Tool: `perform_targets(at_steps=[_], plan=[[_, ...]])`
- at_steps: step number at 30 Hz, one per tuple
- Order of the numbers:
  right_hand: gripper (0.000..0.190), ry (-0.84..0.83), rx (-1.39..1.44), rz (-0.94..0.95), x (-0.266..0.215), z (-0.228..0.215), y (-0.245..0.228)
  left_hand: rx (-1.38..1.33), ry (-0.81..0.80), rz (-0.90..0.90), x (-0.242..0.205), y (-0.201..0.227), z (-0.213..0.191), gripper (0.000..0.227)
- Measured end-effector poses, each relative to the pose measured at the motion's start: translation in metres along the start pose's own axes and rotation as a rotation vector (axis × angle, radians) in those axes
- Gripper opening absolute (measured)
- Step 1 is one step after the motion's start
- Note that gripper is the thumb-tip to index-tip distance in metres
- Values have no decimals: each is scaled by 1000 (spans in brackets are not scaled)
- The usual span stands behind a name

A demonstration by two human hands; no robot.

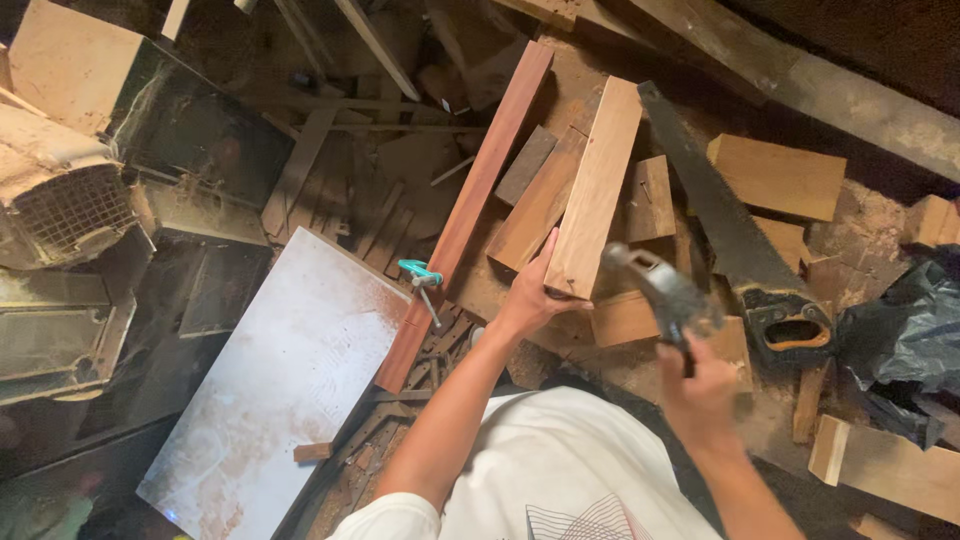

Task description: The person repeatedly hammers a small wooden block on a workbench using a claw hammer. The person holds the block with the left hand and strikes it with the right hand, occasionally repositioning the block. The workbench is cluttered with wood pieces, a hand saw, and a clamp.

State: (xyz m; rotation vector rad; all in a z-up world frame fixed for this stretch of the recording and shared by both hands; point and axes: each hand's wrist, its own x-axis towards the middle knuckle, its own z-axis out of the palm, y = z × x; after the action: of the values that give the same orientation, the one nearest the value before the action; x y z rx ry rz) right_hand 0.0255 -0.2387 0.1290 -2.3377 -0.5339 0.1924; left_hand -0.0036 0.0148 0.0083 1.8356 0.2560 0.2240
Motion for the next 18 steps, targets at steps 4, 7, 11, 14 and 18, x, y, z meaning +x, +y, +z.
perform_targets(at_steps=[4,7,11,14,18], plan=[[38,-61,-58,11,-4,17,-1,-25,26,92,-1,0,-4,129],[35,-32,1,92,-11,4,6,5,1,41,-3,-3,-6,129],[36,101,33,14,-16,2,11,37,18,99,1,-6,-1,131],[37,75,-83,-157,-14,25,5,48,59,131,-2,-6,0,130],[36,-38,-133,16,-14,18,-5,-7,-14,-53,-3,-2,-10,132]])
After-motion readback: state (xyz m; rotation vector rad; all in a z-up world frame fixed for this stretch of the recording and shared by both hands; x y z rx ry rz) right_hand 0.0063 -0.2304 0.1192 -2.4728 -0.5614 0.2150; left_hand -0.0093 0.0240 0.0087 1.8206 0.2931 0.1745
